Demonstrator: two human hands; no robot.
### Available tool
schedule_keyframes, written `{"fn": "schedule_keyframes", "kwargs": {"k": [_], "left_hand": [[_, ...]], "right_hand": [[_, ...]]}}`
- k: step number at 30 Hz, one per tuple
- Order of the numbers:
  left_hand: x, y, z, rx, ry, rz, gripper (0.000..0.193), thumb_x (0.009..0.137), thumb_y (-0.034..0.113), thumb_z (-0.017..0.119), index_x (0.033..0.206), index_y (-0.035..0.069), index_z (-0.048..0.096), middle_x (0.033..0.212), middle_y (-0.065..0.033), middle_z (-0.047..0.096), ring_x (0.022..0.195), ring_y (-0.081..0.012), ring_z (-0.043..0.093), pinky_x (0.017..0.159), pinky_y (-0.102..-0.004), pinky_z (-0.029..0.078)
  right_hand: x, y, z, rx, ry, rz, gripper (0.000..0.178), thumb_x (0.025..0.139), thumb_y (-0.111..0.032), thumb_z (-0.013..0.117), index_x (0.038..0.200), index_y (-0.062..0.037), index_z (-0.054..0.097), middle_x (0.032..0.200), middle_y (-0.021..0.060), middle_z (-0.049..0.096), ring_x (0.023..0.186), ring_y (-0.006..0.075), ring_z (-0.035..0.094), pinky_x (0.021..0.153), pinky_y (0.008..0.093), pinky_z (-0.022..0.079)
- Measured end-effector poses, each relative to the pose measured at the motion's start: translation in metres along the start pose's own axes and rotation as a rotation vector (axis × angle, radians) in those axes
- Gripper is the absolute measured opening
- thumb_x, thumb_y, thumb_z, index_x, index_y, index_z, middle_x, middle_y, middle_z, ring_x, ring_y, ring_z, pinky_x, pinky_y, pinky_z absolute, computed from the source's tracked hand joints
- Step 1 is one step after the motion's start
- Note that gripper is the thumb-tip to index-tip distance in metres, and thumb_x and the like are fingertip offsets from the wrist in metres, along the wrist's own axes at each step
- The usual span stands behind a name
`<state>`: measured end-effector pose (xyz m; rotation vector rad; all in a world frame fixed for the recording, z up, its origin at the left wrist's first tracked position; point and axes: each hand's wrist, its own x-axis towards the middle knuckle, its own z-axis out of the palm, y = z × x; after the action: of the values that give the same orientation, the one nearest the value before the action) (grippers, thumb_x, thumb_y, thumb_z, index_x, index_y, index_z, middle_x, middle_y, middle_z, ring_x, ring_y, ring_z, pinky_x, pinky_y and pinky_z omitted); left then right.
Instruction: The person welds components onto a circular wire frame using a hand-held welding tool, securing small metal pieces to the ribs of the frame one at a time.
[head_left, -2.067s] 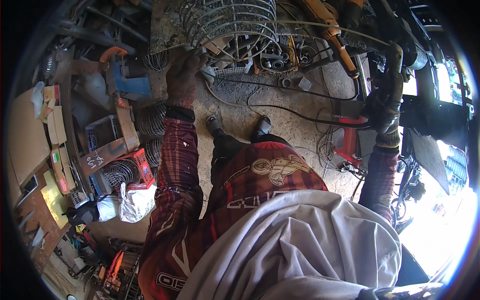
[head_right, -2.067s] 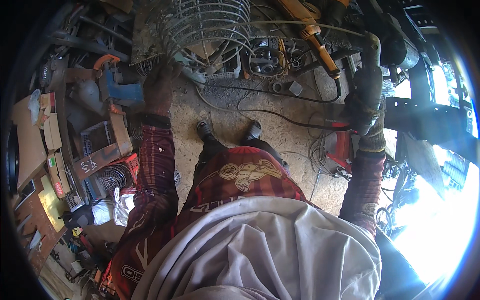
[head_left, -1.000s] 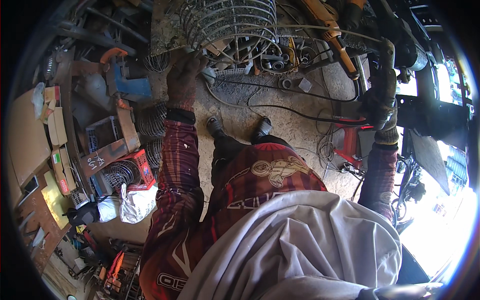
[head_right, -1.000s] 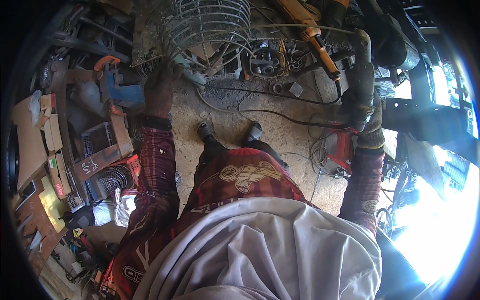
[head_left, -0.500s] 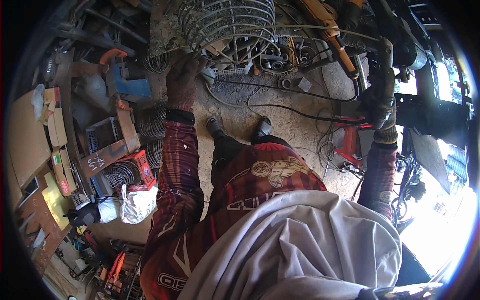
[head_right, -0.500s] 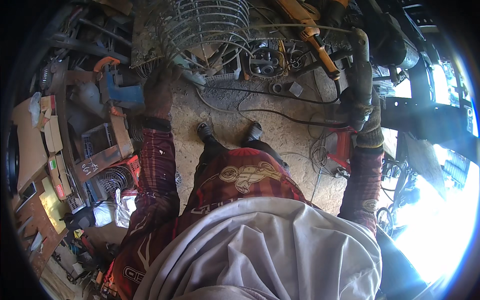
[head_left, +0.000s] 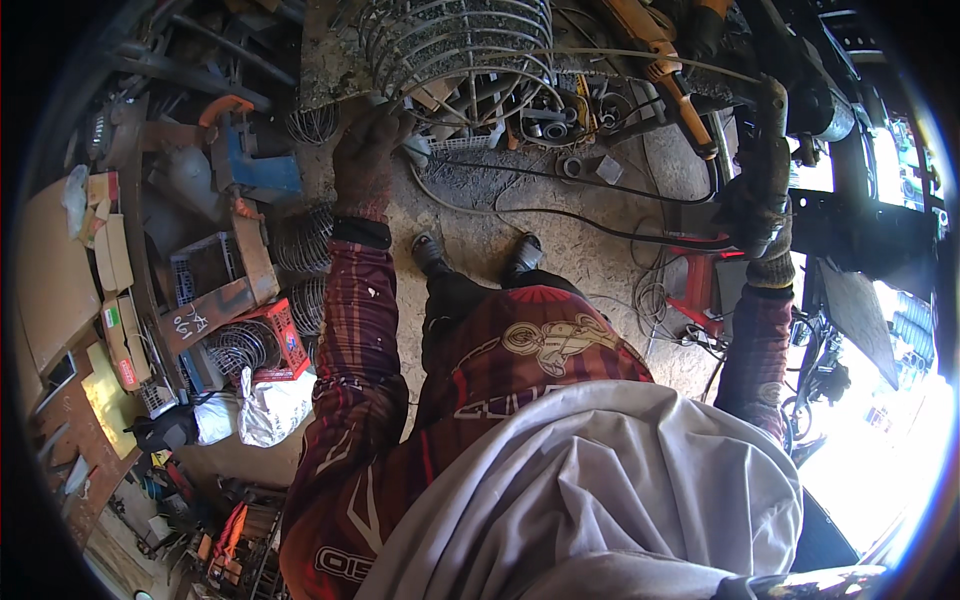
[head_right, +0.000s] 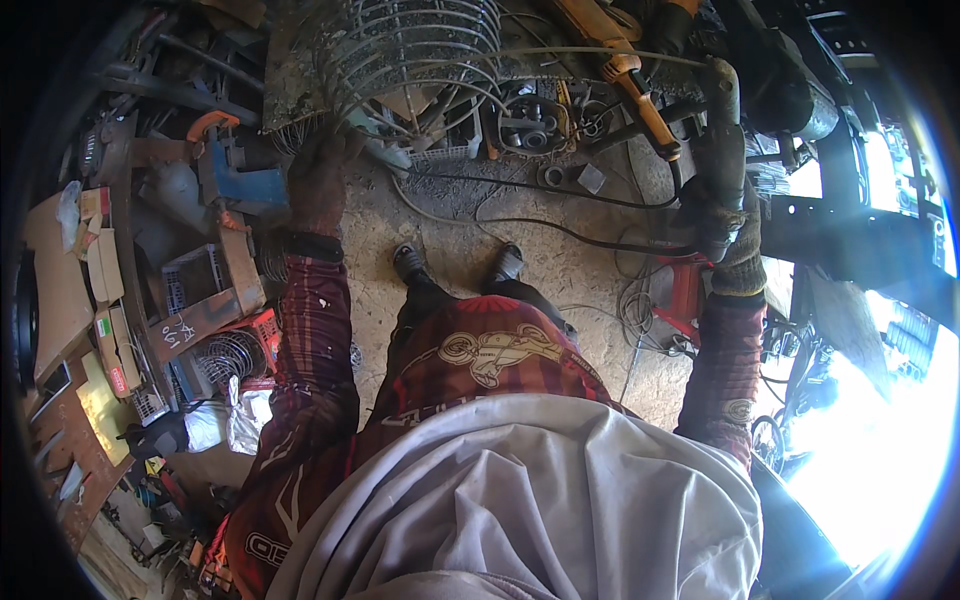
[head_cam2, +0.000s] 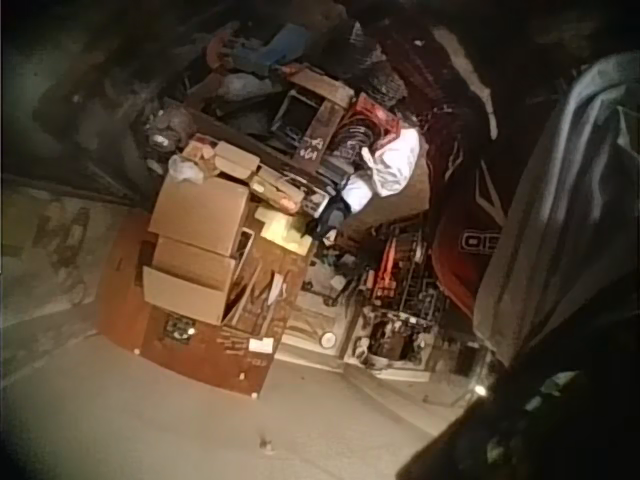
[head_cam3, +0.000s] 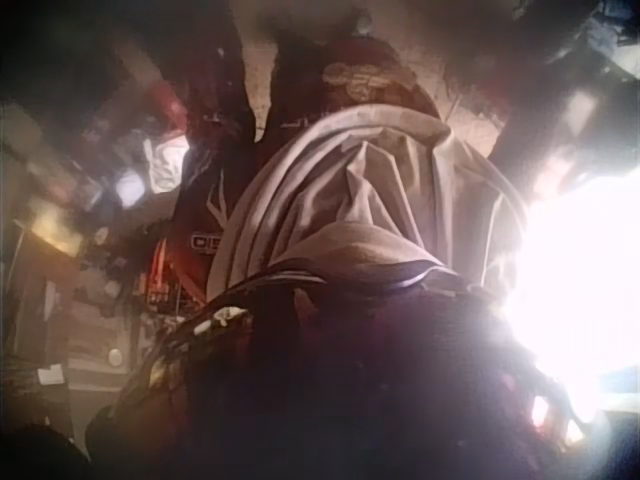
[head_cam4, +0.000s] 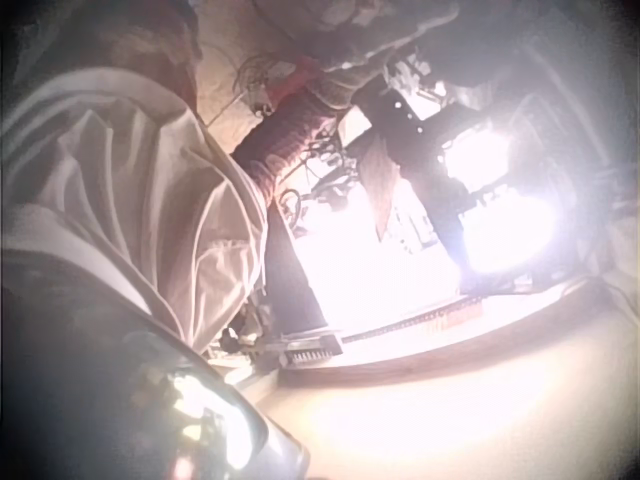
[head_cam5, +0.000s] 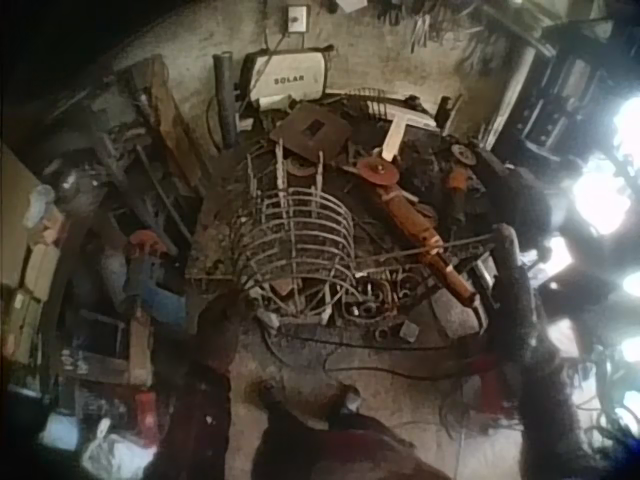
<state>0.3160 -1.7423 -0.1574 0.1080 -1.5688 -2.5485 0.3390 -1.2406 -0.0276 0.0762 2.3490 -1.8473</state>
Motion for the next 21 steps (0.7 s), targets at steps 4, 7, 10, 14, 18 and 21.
{"fn": "schedule_keyframes", "kwargs": {"k": [4, 7, 10, 14, 18, 21], "left_hand": [[0.0, 0.003, 0.002, -0.011, -0.006, -0.021, 0.028, 0.092, 0.01, 0.061, 0.116, -0.005, 0.058, 0.11, -0.012, 0.063, 0.099, -0.0205, 0.063, 0.093, -0.0342, 0.051], [-0.001, 0.004, 0.004, 0.0, 0.002, -0.012, 0.029, 0.092, 0.011, 0.061, 0.116, -0.004, 0.058, 0.11, -0.0119, 0.063, 0.099, -0.0202, 0.063, 0.093, -0.0338, 0.051], [-0.002, 0.005, 0.006, 0.023, 0.013, -0.008, 0.03, 0.092, 0.012, 0.061, 0.117, -0.004, 0.058, 0.11, -0.0118, 0.063, 0.1, -0.0201, 0.062, 0.093, -0.0336, 0.051], [-0.001, 0.005, 0.004, 0.039, -0.009, -0.022, 0.03, 0.093, 0.013, 0.06, 0.117, -0.004, 0.058, 0.111, -0.0115, 0.063, 0.1, -0.0204, 0.063, 0.093, -0.034, 0.05], [-0.001, 0.002, 0.003, 0.024, 0.002, -0.004, 0.03, 0.093, 0.013, 0.061, 0.117, -0.004, 0.058, 0.111, -0.0117, 0.063, 0.1, -0.0207, 0.063, 0.093, -0.0347, 0.05], [0.0, 0.0, 0.003, 0.002, 0.002, 0.0, 0.029, 0.092, 0.012, 0.061, 0.117, -0.003, 0.058, 0.11, -0.0118, 0.063, 0.099, -0.0206, 0.063, 0.093, -0.0349, 0.05]], "right_hand": [[0.0, 0.001, -0.001, 0.063, -0.007, 0.021, 0.019, 0.091, -0.005, 0.054, 0.11, 0.0, 0.052, 0.084, 0.0087, 0.06, 0.069, 0.0178, 0.063, 0.058, 0.0313, 0.055], [0.001, 0.0, 0.002, -0.145, 0.025, -0.01, 0.02, 0.09, -0.003, 0.055, 0.109, 0.0005, 0.052, 0.084, 0.0092, 0.059, 0.068, 0.0191, 0.063, 0.057, 0.0318, 0.056], [0.0, -0.003, 0.004, -0.019, 0.027, 0.049, 0.021, 0.088, -0.002, 0.057, 0.109, 0.0, 0.052, 0.084, 0.0091, 0.06, 0.068, 0.0186, 0.064, 0.057, 0.031, 0.056], [0.001, -0.002, 0.002, -0.016, 0.06, 0.036, 0.023, 0.087, -0.001, 0.059, 0.109, -0.0006, 0.052, 0.084, 0.0086, 0.061, 0.067, 0.0179, 0.064, 0.056, 0.0312, 0.056], [0.001, -0.008, 0.007, -0.156, 0.042, -0.002, 0.027, 0.087, -0.003, 0.06, 0.112, -0.0005, 0.05, 0.085, 0.0082, 0.061, 0.067, 0.0179, 0.064, 0.056, 0.0317, 0.056], [0.002, -0.009, 0.005, -0.137, 0.029, 0.04, 0.028, 0.087, -0.003, 0.061, 0.113, -0.0002, 0.05, 0.085, 0.0082, 0.061, 0.067, 0.0182, 0.064, 0.056, 0.0314, 0.056]]}}
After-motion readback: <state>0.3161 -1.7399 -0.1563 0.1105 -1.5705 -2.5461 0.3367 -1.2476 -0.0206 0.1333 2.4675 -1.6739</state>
